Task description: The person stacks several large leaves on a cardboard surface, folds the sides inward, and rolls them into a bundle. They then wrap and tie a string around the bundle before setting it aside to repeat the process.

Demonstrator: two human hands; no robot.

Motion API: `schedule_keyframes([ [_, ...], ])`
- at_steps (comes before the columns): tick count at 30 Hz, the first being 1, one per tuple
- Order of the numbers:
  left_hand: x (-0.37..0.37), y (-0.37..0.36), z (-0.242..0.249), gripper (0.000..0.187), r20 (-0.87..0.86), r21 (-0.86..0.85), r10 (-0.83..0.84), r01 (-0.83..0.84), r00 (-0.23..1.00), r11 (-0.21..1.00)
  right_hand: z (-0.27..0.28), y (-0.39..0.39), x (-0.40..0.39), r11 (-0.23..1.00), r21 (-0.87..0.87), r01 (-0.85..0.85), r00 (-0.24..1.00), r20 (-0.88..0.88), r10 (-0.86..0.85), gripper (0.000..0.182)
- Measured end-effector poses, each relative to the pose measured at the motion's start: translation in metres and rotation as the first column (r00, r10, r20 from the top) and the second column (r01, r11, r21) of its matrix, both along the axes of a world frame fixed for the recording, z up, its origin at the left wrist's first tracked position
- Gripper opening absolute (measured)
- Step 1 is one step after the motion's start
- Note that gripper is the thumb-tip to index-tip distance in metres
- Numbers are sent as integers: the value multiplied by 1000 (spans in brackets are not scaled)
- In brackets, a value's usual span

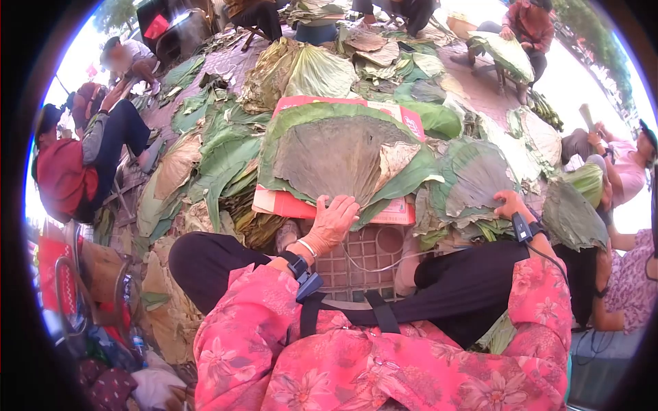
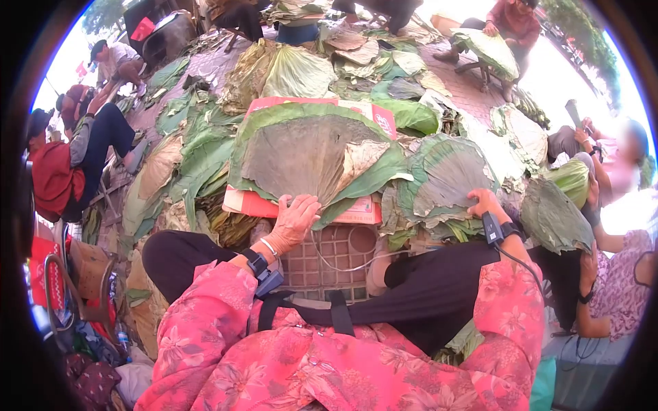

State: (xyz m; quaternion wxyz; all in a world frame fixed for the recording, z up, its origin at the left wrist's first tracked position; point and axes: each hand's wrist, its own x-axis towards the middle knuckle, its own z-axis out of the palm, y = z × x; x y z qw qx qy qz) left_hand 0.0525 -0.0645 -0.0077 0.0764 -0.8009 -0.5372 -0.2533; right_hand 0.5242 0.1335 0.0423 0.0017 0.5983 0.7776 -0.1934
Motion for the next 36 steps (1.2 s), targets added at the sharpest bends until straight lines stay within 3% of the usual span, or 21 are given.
schedule_keyframes([
  [4,3,-1,16,30,-54,62,-14,17,998,998,-1,3,4,1000,-20,21,999,-29,-22,42],
  [9,1,-3,-9,37,-57,-131,-89,81,994,988,6,0,1,993,-57,101,989,-102,-106,31],
  [14,-1,-2,9,50,52,-324,-104,115,993,939,-18,12,19,989,29,142,972,-192,-134,17],
  [17,-2,-6,9,56,-40,-298,-105,88,994,950,-17,14,21,986,26,167,978,-130,-162,18],
  [21,-5,-4,-3,62,-77,-229,-98,78,992,970,-18,14,25,985,155,82,995,-76,-71,19],
  [25,-19,10,-12,57,-23,-172,-30,25,999,985,-6,32,21,893,411,182,978,-168,-122,17],
  [27,-20,13,-14,52,-9,-174,-10,9,1000,985,27,31,-9,774,544,325,925,-353,-141,15],
  [28,-17,13,-10,53,17,-189,-18,21,1000,982,56,38,-37,631,665,399,878,-475,-55,17],
  [30,-6,7,2,55,66,-224,-31,45,997,974,79,59,-63,543,689,481,834,-550,-41,17],
  [32,0,6,1,55,124,-223,-23,51,992,974,112,52,-120,516,710,479,793,-602,92,14],
  [33,2,5,6,55,144,-250,-10,46,989,967,124,39,-155,463,790,401,794,-552,254,14],
  [36,1,9,5,52,289,-266,49,31,956,963,111,8,-246,557,799,228,782,-491,385,11],
])
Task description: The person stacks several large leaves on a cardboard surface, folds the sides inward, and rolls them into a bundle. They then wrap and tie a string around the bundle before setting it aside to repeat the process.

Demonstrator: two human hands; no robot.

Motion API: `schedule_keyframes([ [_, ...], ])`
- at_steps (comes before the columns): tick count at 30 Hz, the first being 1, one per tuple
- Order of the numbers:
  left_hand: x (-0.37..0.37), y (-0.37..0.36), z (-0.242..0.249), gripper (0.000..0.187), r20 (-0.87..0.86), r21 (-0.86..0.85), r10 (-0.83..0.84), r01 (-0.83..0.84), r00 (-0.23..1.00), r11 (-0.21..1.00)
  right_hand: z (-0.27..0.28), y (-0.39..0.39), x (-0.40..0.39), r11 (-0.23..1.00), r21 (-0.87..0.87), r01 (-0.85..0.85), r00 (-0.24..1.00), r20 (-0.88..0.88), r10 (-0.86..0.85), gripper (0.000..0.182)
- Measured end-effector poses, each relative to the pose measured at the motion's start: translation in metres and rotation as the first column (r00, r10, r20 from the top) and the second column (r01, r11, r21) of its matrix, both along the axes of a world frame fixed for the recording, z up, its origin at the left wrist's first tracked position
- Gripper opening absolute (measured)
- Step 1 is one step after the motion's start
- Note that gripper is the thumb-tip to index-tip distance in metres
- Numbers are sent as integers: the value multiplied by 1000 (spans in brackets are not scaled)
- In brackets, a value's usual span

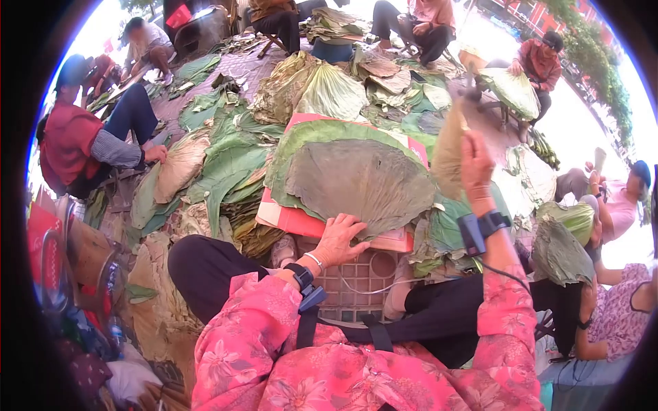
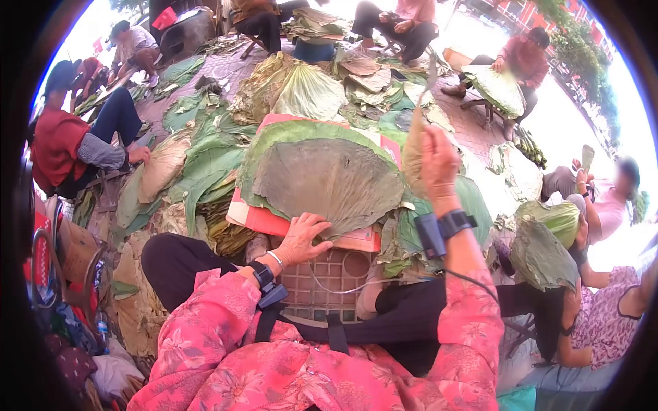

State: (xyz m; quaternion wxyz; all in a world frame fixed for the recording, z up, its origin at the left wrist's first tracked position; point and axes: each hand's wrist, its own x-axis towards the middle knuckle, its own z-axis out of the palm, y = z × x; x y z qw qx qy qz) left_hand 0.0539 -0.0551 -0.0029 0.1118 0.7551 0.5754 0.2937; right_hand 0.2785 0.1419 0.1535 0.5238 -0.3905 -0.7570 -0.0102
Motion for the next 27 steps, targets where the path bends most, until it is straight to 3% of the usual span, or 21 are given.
schedule_keyframes([
  [1,-3,4,-3,51,61,6,24,-24,998,1000,-10,-20,-29,994,21,-111,989,96,109,11],
  [2,-4,8,-6,50,299,-57,86,-72,950,996,-40,-28,-53,981,46,-187,969,174,176,10],
  [4,-9,17,-16,48,695,-205,227,-114,682,972,-93,-56,-87,899,-39,-437,851,307,427,13],
  [5,-18,23,-19,52,708,-256,277,-130,650,958,-127,-69,-98,863,-120,-491,798,336,500,14],
  [7,-25,20,-11,54,831,-402,400,-78,387,912,-160,-96,-107,798,-296,-524,682,415,602,14],
  [9,-30,20,-9,52,876,-470,468,-14,117,883,-161,-103,-108,804,-294,-517,713,373,594,14],
  [12,-35,27,-5,43,826,-554,551,-6,118,832,-150,-107,-103,768,-354,-533,678,363,638,19],
  [14,-32,35,-2,26,784,-596,603,-90,151,798,-144,-107,-100,735,-402,-546,637,370,676,24],
  [17,-30,40,-13,15,754,-622,642,-166,140,765,-139,-110,-94,757,-334,-562,720,252,646,32],
  [23,-22,30,-13,14,854,-476,513,-267,90,838,-136,-83,-77,889,-281,-362,841,313,441,50],
  [27,-19,29,-19,12,840,-481,539,-369,66,795,-147,-83,-75,924,-322,-204,796,495,348,57],
])
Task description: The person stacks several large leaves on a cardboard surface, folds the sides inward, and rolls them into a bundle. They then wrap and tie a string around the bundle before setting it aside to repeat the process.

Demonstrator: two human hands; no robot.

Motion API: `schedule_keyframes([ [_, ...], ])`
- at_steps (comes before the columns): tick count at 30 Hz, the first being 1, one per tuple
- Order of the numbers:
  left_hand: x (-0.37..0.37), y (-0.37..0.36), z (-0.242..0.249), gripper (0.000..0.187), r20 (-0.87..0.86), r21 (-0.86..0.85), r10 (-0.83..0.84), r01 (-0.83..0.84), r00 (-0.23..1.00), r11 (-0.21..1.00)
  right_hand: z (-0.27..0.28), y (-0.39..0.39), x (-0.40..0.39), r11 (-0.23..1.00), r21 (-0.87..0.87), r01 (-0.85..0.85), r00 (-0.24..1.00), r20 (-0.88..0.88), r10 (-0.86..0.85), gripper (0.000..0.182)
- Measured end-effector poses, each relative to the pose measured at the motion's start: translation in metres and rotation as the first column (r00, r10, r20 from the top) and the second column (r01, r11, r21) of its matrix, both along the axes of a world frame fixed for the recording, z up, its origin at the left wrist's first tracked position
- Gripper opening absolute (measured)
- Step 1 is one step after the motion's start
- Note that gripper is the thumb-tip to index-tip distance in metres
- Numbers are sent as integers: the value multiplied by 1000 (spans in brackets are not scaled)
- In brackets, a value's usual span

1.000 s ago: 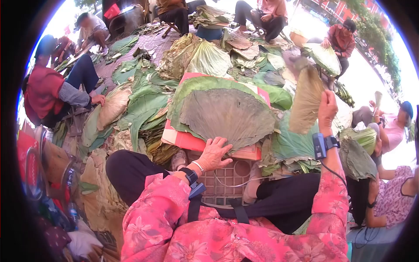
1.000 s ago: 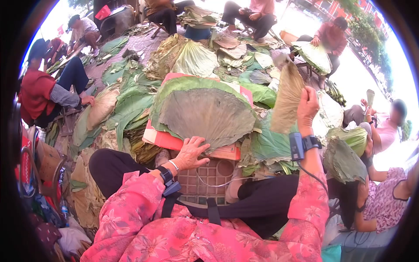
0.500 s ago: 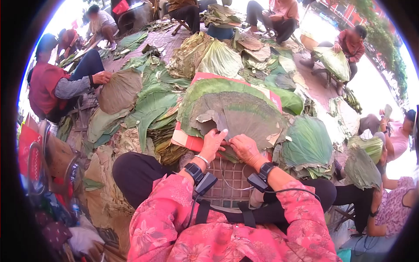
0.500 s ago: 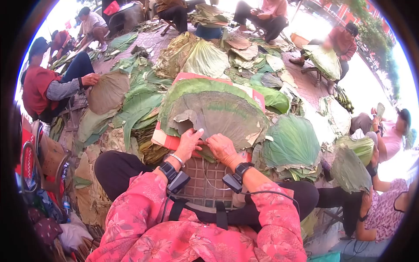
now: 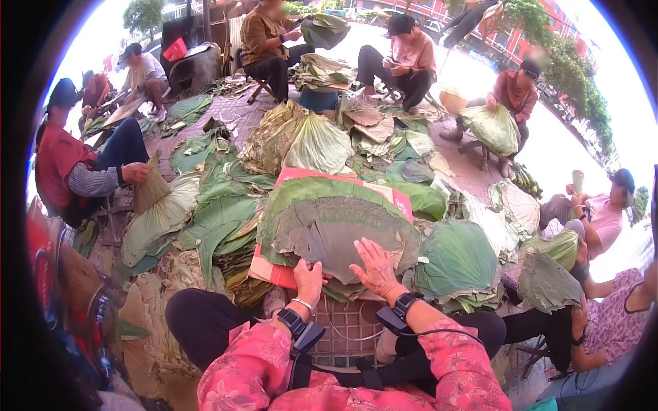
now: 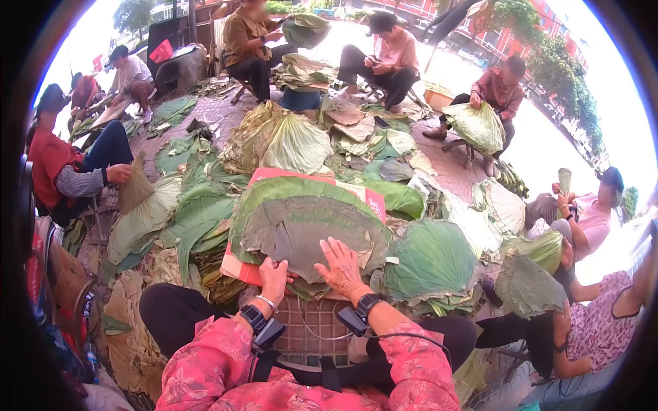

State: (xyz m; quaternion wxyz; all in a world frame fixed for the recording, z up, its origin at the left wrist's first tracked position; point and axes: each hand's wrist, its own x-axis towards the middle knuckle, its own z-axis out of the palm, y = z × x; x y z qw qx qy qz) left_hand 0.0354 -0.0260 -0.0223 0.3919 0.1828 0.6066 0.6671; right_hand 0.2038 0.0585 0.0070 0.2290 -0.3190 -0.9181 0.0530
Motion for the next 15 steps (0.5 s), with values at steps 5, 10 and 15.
schedule_keyframes([
  [5,-6,-10,9,12,-16,-25,6,-7,1000,1000,-31,-9,2,1000,-20,23,985,171,-19,58],
  [10,-14,-15,37,20,112,22,81,-84,990,996,-31,-9,3,999,-37,23,982,186,-16,59],
  [15,-34,6,33,25,-37,-48,82,-84,996,995,-31,-9,2,999,-46,22,983,182,-13,58],
])
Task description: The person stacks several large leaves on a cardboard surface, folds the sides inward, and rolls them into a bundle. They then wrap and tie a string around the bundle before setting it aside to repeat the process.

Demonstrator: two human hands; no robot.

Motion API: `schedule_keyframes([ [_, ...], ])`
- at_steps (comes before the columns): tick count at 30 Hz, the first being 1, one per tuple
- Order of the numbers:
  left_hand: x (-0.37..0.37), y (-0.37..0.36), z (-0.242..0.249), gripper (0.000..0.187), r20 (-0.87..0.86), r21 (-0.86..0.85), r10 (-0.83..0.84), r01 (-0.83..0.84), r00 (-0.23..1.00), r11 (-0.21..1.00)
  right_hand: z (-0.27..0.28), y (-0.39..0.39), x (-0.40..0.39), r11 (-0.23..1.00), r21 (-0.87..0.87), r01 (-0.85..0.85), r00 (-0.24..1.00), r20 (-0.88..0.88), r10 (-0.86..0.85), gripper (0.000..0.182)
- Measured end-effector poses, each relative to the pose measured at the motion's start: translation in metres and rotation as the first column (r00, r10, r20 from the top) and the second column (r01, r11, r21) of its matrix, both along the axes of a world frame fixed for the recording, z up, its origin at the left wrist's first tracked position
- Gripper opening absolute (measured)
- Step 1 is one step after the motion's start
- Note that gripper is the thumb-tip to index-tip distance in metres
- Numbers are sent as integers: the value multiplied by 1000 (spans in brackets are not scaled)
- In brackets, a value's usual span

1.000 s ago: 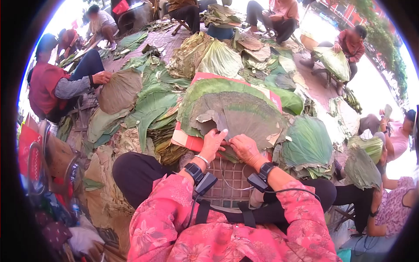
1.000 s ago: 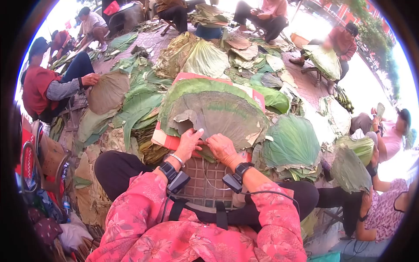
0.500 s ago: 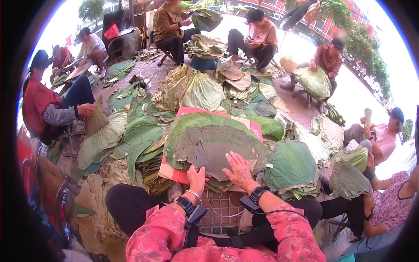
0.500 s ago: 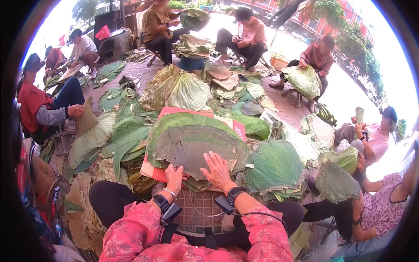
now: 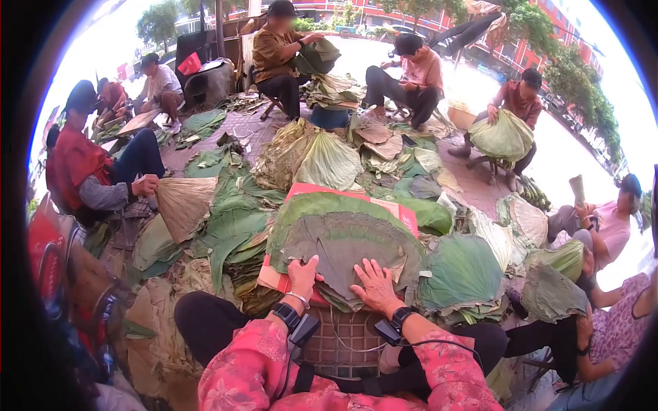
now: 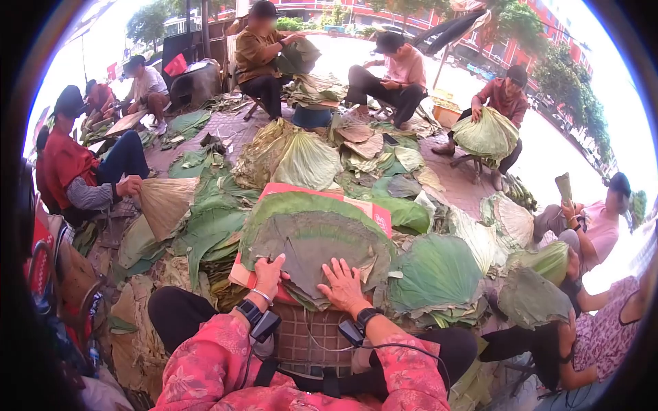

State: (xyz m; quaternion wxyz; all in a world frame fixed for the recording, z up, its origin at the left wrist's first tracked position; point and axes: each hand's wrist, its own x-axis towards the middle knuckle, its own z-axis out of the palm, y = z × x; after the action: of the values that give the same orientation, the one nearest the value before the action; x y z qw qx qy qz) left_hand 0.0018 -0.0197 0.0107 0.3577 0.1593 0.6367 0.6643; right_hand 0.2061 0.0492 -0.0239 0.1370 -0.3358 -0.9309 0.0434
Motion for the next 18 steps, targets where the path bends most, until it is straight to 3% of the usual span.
schedule_keyframes([
  [4,-6,0,-12,19,41,-57,44,-41,998,998,4,-2,1,1000,4,-4,1000,4,4,59],
  [7,-15,-15,-22,21,120,-84,169,-159,978,984,1,-2,4,1000,0,-27,1000,16,27,60],
  [9,-30,-23,-22,19,99,-26,198,-197,975,980,3,0,1,999,-30,-28,999,22,29,60],
  [10,-38,-22,-26,20,98,85,291,-299,952,950,4,-2,3,999,-38,-27,999,24,28,60],
  [11,-41,-24,-12,26,22,66,378,-378,926,923,3,-2,5,999,-37,-25,999,23,26,60],
  [12,-41,-18,2,32,-397,175,407,-368,823,913,4,0,7,999,-32,-19,1000,20,20,60],
  [13,-42,-20,11,37,-736,256,401,-324,545,911,0,-1,2,999,-33,-31,999,18,32,61],
  [15,-20,-19,29,48,-882,149,135,-5,450,989,0,-2,1,999,-25,-29,999,26,30,60],
  [17,5,-12,18,56,-960,-114,-147,143,240,983,0,-3,1,1000,-17,-26,999,31,26,60],
  [18,12,-14,9,58,-938,-267,-288,128,192,955,3,-2,1,999,-29,-28,998,51,30,61],
])
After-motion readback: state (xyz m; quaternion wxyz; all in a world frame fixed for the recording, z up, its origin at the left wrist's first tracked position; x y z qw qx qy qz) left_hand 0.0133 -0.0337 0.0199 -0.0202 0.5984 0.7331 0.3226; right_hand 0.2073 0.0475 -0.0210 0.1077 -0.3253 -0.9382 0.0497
